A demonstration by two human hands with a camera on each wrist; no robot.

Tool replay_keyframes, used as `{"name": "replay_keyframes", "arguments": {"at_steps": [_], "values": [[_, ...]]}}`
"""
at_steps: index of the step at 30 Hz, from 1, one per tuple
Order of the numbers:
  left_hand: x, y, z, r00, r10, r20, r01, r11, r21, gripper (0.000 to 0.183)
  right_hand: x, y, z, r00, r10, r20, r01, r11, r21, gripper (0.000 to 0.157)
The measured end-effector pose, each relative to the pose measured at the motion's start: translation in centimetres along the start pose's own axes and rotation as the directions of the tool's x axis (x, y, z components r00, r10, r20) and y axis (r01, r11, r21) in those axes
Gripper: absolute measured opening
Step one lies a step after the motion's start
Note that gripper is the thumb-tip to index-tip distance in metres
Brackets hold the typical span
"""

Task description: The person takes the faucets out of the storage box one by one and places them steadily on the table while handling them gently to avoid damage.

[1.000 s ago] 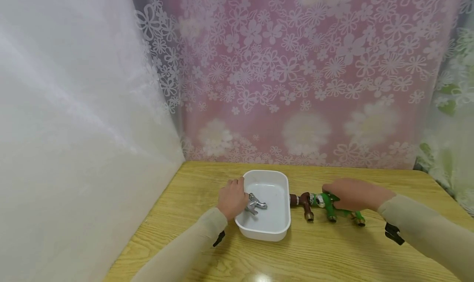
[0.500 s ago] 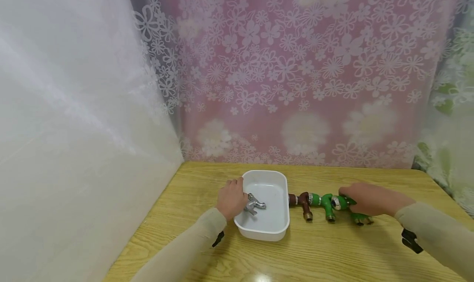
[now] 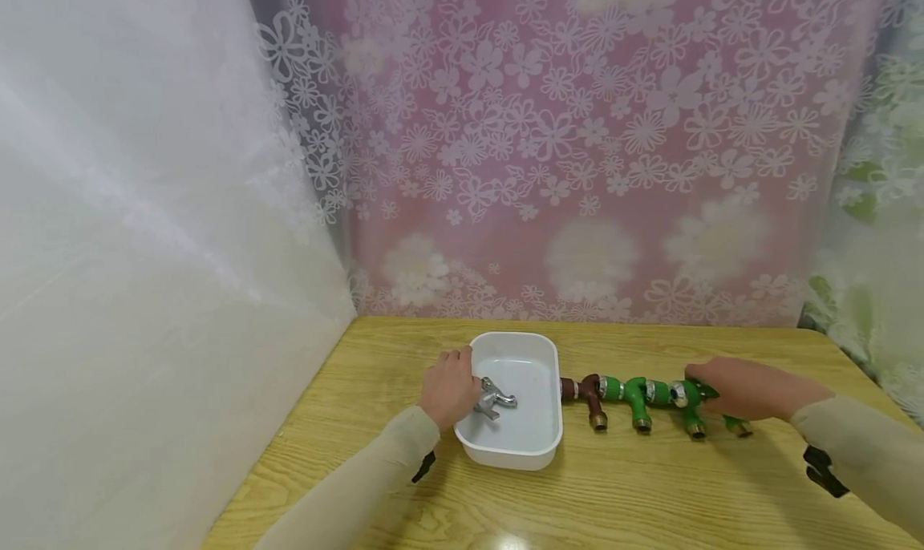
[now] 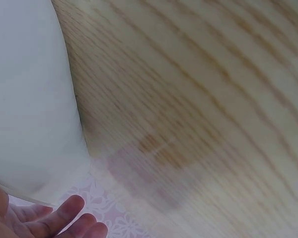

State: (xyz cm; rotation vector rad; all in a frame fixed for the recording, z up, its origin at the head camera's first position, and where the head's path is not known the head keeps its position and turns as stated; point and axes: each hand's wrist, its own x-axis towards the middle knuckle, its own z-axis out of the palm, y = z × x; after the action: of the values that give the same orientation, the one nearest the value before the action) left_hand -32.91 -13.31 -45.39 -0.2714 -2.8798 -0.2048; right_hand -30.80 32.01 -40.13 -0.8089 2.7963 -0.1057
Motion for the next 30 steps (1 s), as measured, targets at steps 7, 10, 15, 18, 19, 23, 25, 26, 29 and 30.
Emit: {"name": "replay_keyframes", "arguments": {"at_steps": [7,10,15,18,19,23,25,26,29,30], "values": [[0.1,0.0,0.0,1.0,0.001,-0.001,-0.001,1.0,0.007,0.045,-0.6,1.2,0.4,1.0,0.002,-0.009,-0.003,1.0,-0.013,0.029],[0.1,0.0,0.0,1.0,0.003,-0.004,-0.003,1.0,0.008,0.045,-0.8,1.7,0.8,1.0,0.011,-0.016,-0.011,1.0,0.005,0.023],[0.1,0.0,0.0,1.0,-0.001,0.001,0.001,1.0,0.012,0.046,-0.9,2.7,1.3,1.0,0.015,-0.02,-0.015,1.0,0.01,0.028],[0.0,0.1,-0.1,1.0,-0.006,0.009,0.006,1.0,0.003,0.045,-0.9,3.2,1.6,0.999,0.034,-0.016,-0.033,0.999,0.017,0.033],[0.0,0.1,-0.1,1.0,-0.008,0.011,0.008,1.0,0.0,0.045,-0.9,3.4,1.7,0.999,0.034,-0.016,-0.034,0.999,0.021,0.035],[0.0,0.2,-0.2,1.0,-0.016,0.02,0.016,1.0,-0.006,0.043,-0.9,3.9,2.0,0.999,0.046,-0.013,-0.045,0.998,0.042,0.039],[0.0,0.2,-0.3,1.0,-0.018,0.023,0.019,1.0,-0.006,0.043,-0.9,4.2,2.1,0.999,0.046,-0.014,-0.046,0.998,0.044,0.039],[0.0,0.2,-0.3,0.999,-0.02,0.027,0.02,1.0,-0.005,0.043,-0.9,4.4,2.2,0.999,0.047,-0.016,-0.046,0.998,0.044,0.038],[0.0,0.3,-0.3,0.999,-0.022,0.029,0.022,1.0,-0.002,0.044,-0.8,4.8,2.6,0.999,0.049,-0.02,-0.048,0.998,0.033,0.036],[0.0,0.3,-0.3,0.999,-0.022,0.029,0.022,1.0,-0.001,0.045,-0.8,4.9,2.7,0.999,0.048,-0.021,-0.047,0.998,0.028,0.036]]}}
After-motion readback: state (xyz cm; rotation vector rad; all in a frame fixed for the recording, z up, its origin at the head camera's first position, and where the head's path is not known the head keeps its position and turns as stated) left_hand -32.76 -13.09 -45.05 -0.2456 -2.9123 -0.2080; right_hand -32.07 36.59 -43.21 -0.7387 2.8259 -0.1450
